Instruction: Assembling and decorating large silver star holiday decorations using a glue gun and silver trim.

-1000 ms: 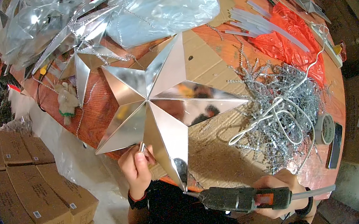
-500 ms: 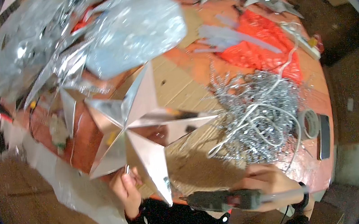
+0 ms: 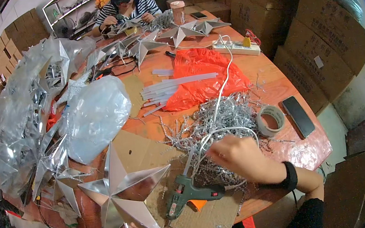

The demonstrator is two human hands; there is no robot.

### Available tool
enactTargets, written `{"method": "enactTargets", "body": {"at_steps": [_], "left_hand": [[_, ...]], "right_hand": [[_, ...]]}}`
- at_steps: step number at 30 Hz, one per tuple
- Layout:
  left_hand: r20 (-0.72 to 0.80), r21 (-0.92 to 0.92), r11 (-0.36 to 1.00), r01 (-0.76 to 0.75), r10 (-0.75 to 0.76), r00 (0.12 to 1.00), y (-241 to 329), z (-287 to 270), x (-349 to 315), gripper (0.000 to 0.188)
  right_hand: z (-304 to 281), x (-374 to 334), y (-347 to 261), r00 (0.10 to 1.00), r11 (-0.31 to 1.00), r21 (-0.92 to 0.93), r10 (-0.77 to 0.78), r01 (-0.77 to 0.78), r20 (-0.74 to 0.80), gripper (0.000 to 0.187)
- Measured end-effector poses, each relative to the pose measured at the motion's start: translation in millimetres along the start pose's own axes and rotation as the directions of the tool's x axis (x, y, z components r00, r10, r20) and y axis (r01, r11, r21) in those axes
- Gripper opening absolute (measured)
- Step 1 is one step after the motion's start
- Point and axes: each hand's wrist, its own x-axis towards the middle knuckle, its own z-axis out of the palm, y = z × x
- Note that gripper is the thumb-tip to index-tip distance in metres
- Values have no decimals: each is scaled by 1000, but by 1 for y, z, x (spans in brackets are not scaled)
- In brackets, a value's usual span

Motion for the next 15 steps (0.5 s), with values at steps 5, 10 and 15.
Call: {"method": "enactTargets", "body": {"at_steps": [5, 10, 15], "left_hand": [[9, 4, 1000, 15, -15, 1000, 4, 0, 1, 29], [29, -22, 1000, 11, -10, 1000, -7, -3, -4, 28], [0, -97, 987, -125, 126, 992, -1, -4, 1, 23]], "right_hand": [[-6, 33, 33, 999, 1000, -19, 1, -1, 39, 14], [14, 48, 46, 993, 972, -224, -44, 68, 110, 22], [13, 50, 52, 995, 975, -216, -41, 60, 88, 13]]}}
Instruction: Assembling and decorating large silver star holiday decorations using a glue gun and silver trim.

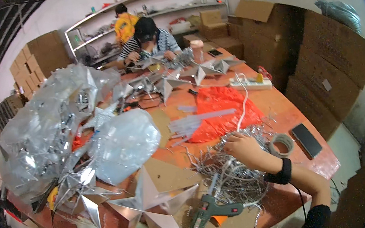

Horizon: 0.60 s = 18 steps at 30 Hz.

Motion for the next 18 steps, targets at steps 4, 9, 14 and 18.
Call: {"method": "enactTargets", "body": {"at_steps": [4, 9, 14, 18], "left_hand": [[2, -45, 999, -14, 14, 1000, 3, 2, 3, 20], [-24, 1, 997, -77, 77, 997, -4, -3, 0, 20], [0, -12, 997, -82, 82, 997, -2, -2, 0, 21], [1, 16, 996, -93, 93, 996, -1, -5, 0, 22]], "right_hand": [[-30, 6, -1, 991, 993, 76, 95, -88, -91, 12], [-60, 21, -6, 904, 933, 318, 276, -170, -326, 12], [-95, 26, -1, 782, 936, 349, 249, -43, -572, 11], [-111, 27, -11, 635, 859, 504, 440, -91, -636, 10]]}}
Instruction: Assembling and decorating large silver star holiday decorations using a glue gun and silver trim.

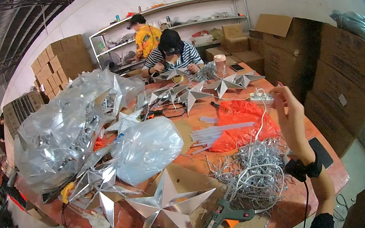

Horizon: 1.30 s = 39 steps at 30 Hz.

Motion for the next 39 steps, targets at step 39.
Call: {"method": "enactTargets", "body": {"at_steps": [39], "left_hand": [[690, -524, 846, 98, 354, 631, 69, -28, -40, 57]], "right_hand": [[-42, -123, -135, -254, 494, 864, -851, -91, 460, 17]]}}
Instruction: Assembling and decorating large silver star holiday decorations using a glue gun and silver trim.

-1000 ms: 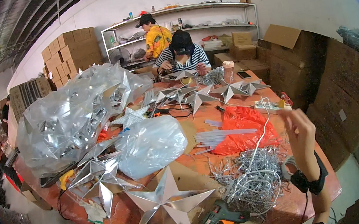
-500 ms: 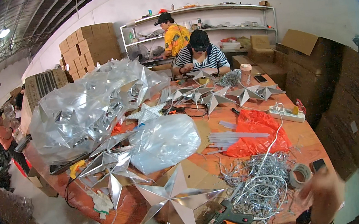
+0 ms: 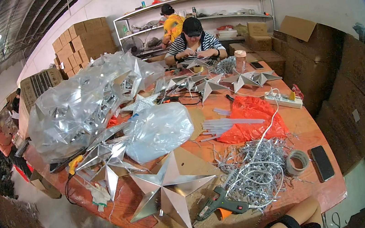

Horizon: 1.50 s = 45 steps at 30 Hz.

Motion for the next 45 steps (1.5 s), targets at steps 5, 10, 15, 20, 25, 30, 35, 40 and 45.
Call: {"method": "enactTargets", "body": {"at_steps": [5, 10, 15, 20, 25, 30, 35, 40, 45], "left_hand": [[-147, -1, 995, -102, 101, 984, 5, 12, 10, 43], [-69, -85, 985, 150, -156, 985, 11, 11, 12, 30], [-229, -72, 975, 211, -222, 948, 14, 16, 8, 27], [-297, -177, 960, 216, -261, 919, 12, 26, 11, 25], [-326, 4, 970, 245, -230, 917, 28, 20, 25, 19], [-392, 48, 980, 195, -161, 906, 39, 18, 35, 16], [-458, 20, 963, 267, -229, 859, 51, 17, 37, 11], [-407, -57, 969, 239, -241, 881, 53, 14, 30, 11], [-321, 107, 955, 275, -229, 919, 56, 13, 27, 15]], "right_hand": [[4, 0, 2, 1000, 1000, 25, 14, -14, -27, 17], [7, -12, 4, 996, 999, 34, 17, -14, -84, 18], [8, -17, 8, 991, 999, 46, 24, -18, -132, 18], [6, -24, 1, 973, 998, -22, 47, -54, -228, 19], [-2, -26, -10, 939, 983, -99, 115, -155, -324, 19], [-8, -23, -7, 922, 977, -112, 130, -182, -364, 20], [-3, -21, -7, 894, 975, -122, 118, -188, -433, 25], [2, -16, -3, 867, 972, -77, 161, -222, -472, 27], [-1, -20, -5, 917, 985, -13, 154, -170, -367, 25]]}}
